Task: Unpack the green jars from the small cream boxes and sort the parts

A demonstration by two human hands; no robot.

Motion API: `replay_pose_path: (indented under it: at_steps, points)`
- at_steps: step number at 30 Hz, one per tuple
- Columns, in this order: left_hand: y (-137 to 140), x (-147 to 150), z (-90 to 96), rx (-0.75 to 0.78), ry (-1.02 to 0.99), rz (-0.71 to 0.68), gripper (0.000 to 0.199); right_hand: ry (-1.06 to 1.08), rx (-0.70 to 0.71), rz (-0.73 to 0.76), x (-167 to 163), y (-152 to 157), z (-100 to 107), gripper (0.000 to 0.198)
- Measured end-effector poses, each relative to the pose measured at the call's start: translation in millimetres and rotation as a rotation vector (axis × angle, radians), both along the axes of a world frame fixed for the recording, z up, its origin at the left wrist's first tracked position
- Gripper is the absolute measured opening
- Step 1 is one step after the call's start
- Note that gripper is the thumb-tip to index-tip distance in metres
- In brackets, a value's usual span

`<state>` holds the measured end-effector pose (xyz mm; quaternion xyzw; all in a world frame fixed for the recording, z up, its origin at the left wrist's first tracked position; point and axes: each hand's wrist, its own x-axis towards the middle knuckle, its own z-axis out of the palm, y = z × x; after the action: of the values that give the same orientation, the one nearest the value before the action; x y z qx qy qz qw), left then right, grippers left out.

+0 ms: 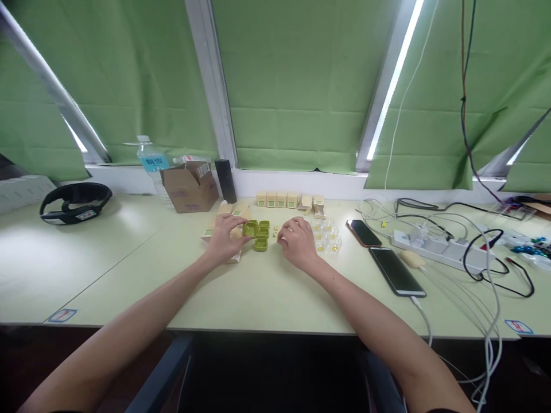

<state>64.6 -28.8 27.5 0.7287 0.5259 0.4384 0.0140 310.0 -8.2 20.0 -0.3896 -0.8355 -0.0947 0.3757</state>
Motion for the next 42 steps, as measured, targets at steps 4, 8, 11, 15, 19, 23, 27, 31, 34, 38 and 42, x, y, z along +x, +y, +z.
replay_pose_path:
  at_steps: [4,8,11,15,19,23,27,31,34,38,42]
  points:
    - [4,-6,6.0,-0.162,0.075,0.034,0.036,-0.353,-0.180,-0.077,-14,15,4,0.017]
    - [6,-10,8.7,-0.243,0.198,0.070,0.036,-0.551,-0.240,-0.156,-34,28,10,0.019]
    - [5,-10,10.8,-0.267,0.251,0.102,0.037,-0.583,-0.264,-0.202,-42,36,9,0.019]
    - [4,-10,11.3,-0.272,0.318,0.141,0.037,-0.563,-0.277,-0.211,-39,37,10,0.019]
    - [7,-11,8.2,-0.292,0.413,0.134,0.039,-0.415,-0.242,-0.205,-24,22,16,0.022]
    - [10,-12,6.6,-0.344,0.479,0.123,0.038,-0.293,-0.122,-0.095,-9,-6,11,0.021]
    - [9,-13,9.0,-0.362,0.520,0.147,0.035,-0.269,-0.011,0.026,-6,-27,-7,0.021]
    - [8,-18,8.7,-0.348,0.560,0.158,0.032,-0.283,-0.017,0.080,-9,-29,-18,0.021]
    - [9,-22,5.4,-0.363,0.598,0.157,0.035,-0.298,-0.043,0.100,-11,-29,-21,0.022]
    - [9,-23,1.9,-0.367,0.642,0.148,0.033,-0.296,-0.050,0.131,-11,-31,-23,0.021]
    - [7,-18,1.9,-0.342,0.595,0.127,0.028,-0.299,-0.059,0.157,-12,-35,-23,0.022]
